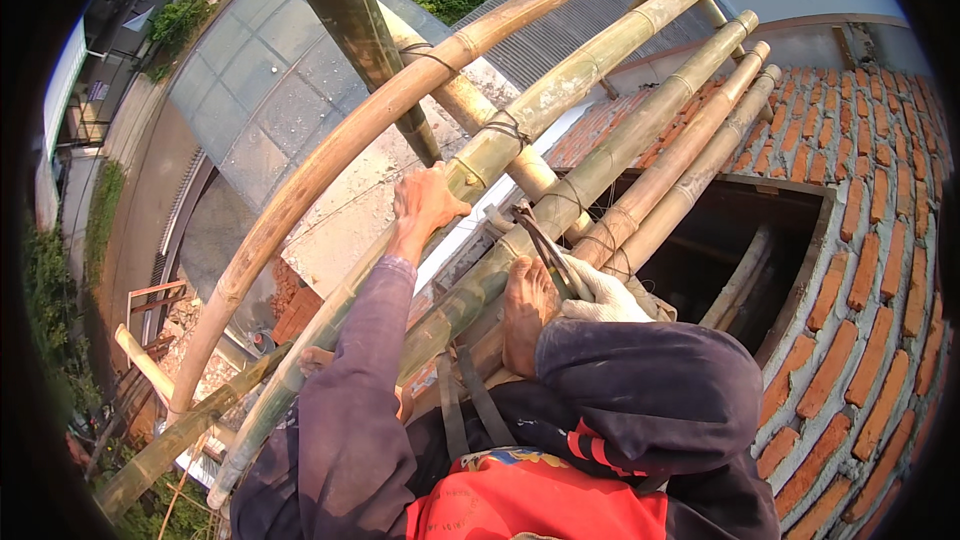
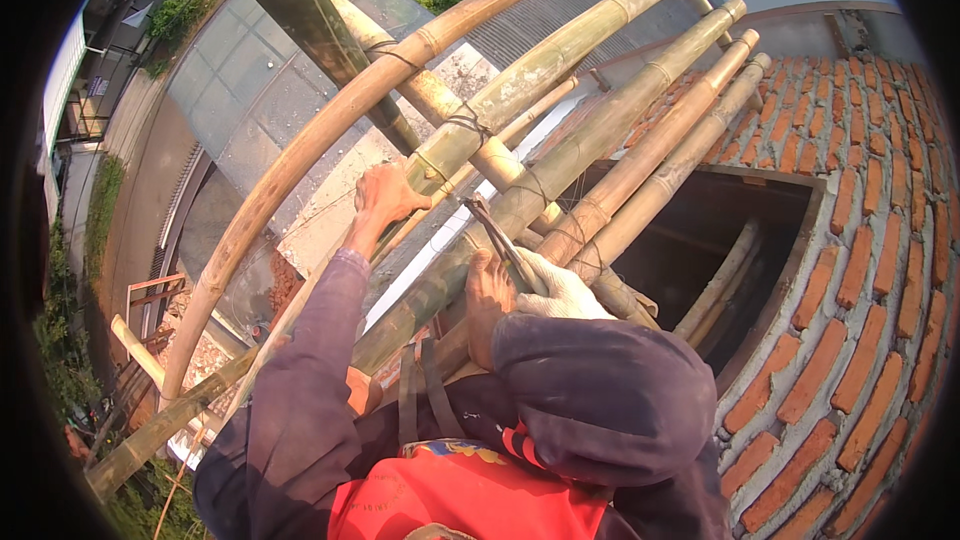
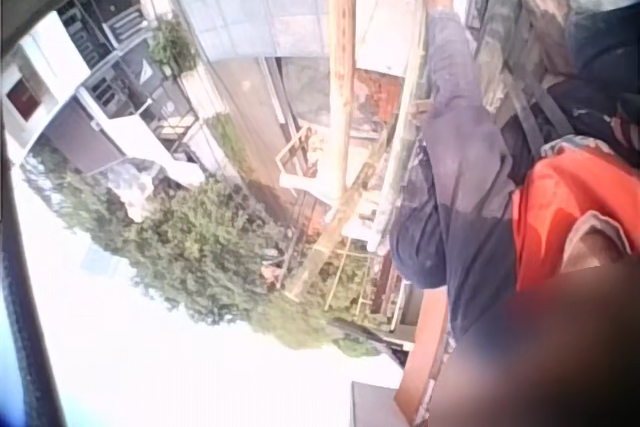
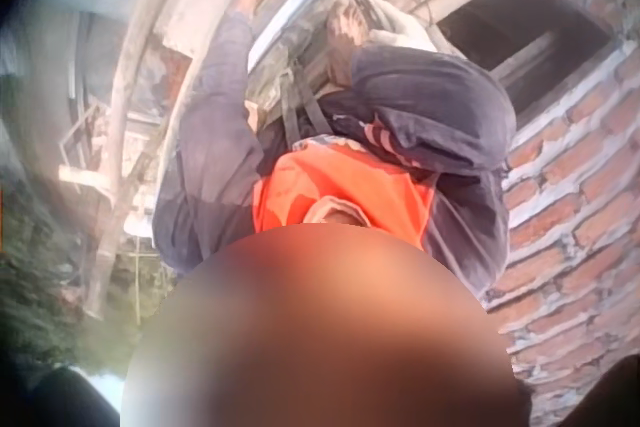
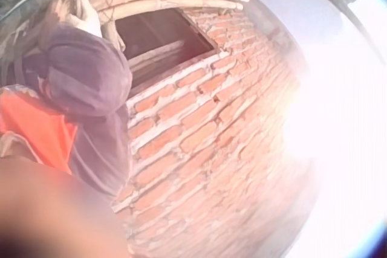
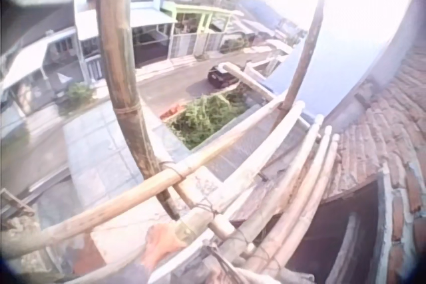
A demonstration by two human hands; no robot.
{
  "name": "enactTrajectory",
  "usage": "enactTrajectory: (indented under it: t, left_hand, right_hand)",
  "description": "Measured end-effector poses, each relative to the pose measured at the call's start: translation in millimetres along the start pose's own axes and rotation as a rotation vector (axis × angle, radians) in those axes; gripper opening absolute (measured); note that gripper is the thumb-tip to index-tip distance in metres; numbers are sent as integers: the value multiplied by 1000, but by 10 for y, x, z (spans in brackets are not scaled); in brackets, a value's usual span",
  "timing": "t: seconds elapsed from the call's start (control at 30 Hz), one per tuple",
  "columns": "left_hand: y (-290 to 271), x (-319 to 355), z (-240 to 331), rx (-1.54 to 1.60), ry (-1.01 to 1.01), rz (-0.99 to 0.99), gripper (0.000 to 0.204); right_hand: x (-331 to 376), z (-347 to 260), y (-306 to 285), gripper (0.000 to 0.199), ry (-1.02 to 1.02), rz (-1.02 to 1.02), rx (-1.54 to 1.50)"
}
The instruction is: The person secures bamboo poles on a scaffolding structure using wire and pliers. They wrap wire around the joints, twist it tight, and cut the excess while balancing on the bamboo frame.
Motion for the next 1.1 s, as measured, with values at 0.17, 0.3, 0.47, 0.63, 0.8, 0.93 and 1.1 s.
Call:
enactTrajectory:
  t: [0.17,0.3,0.47,0.63,0.8,0.93,1.1]
  left_hand:
    - [16,65,20,-39,10,47,70]
    - [38,-12,-3,-42,46,21,74]
    - [83,66,15,-96,5,40,84]
    - [-100,254,328,-156,2,100,87]
    - [-250,433,509,156,51,86,49]
    - [-147,901,307,-573,270,516,26]
    - [219,1335,-147,-922,352,727,27]
  right_hand:
    - [12,-12,68,70,-150,52,-81]
    - [60,-33,-11,75,-8,80,217]
    - [142,-350,-131,68,-194,141,453]
    - [150,-720,-244,73,-315,3,280]
    - [-148,-1171,-252,79,-418,-51,27]
    - [-518,-1342,2,85,-365,-133,-179]
    - [-892,-1622,280,80,-433,-172,-144]
Point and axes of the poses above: each hand's wrist, its own x-axis away from the middle knuckle, its own y-axis out of the palm, z = x × y, the point moved 4 cm from there along -x, towards the middle knuckle, and after that the axes turned 10 degrees about x, right-handed, at the moved point
